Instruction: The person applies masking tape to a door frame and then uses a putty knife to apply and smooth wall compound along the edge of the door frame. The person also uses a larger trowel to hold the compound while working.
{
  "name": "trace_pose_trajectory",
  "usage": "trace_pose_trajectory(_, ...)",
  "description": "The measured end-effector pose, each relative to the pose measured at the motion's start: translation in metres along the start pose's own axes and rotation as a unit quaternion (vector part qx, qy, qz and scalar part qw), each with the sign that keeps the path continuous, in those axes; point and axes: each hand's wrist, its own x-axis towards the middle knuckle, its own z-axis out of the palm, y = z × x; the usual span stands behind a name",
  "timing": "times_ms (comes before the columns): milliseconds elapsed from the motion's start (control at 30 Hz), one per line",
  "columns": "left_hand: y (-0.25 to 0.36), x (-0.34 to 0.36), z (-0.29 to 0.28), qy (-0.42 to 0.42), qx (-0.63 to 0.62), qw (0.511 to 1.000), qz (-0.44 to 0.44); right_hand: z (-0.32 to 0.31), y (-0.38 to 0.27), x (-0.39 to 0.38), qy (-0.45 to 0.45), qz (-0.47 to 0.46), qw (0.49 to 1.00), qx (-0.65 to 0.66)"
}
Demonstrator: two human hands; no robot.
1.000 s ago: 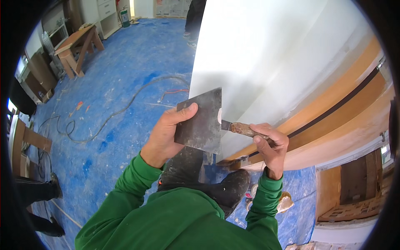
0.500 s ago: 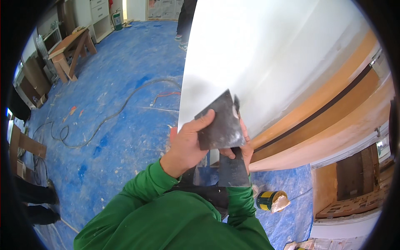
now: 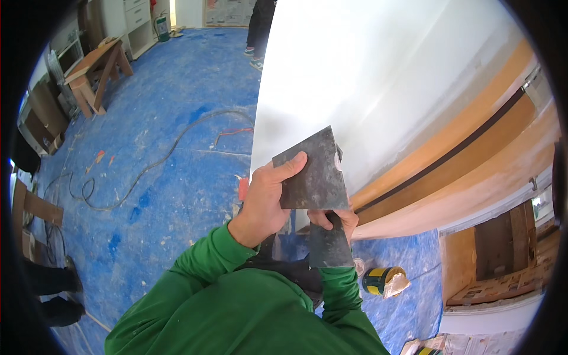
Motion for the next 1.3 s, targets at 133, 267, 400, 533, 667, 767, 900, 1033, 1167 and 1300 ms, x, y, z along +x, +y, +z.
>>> trace_pose_trajectory(133,-0.004,0.004,-0.004,0.006,0.003,1.000,-0.008,0.005,-0.004,-0.010,0.105,0.008,0.994,-0.013)
trace_pose_trajectory(267,0.000,0.005,-0.004,-0.022,-0.011,0.999,-0.033,-0.010,-0.002,-0.019,0.069,-0.005,0.996,-0.057)
trace_pose_trajectory(400,0.007,0.006,-0.001,-0.033,-0.047,0.998,-0.015,-0.024,-0.002,-0.026,0.054,0.001,0.994,-0.090)
trace_pose_trajectory(533,0.015,0.005,-0.004,-0.020,-0.094,0.995,-0.028,-0.002,-0.019,-0.020,0.110,0.048,0.992,-0.036)
trace_pose_trajectory(667,0.002,0.001,-0.011,-0.038,-0.084,0.992,-0.085,-0.016,-0.010,-0.019,0.089,0.062,0.992,0.059)
trace_pose_trajectory(767,-0.008,0.000,-0.015,-0.063,-0.052,0.990,-0.112,0.000,-0.008,-0.016,0.108,0.141,0.975,0.135)
trace_pose_trajectory(900,-0.007,0.004,-0.015,-0.051,-0.008,0.994,-0.092,-0.005,-0.009,-0.022,0.109,0.142,0.976,0.126)
trace_pose_trajectory(1033,-0.008,0.010,-0.020,-0.020,0.008,0.995,-0.095,-0.010,-0.019,-0.044,0.148,0.146,0.971,0.120)
trace_pose_trajectory(1167,-0.010,0.012,-0.019,-0.013,0.024,0.996,-0.082,-0.032,-0.035,-0.075,0.217,0.189,0.957,-0.029)
trace_pose_trajectory(1300,-0.020,0.014,-0.030,-0.032,-0.029,0.995,-0.088,-0.031,-0.051,-0.112,0.310,0.116,0.936,-0.124)
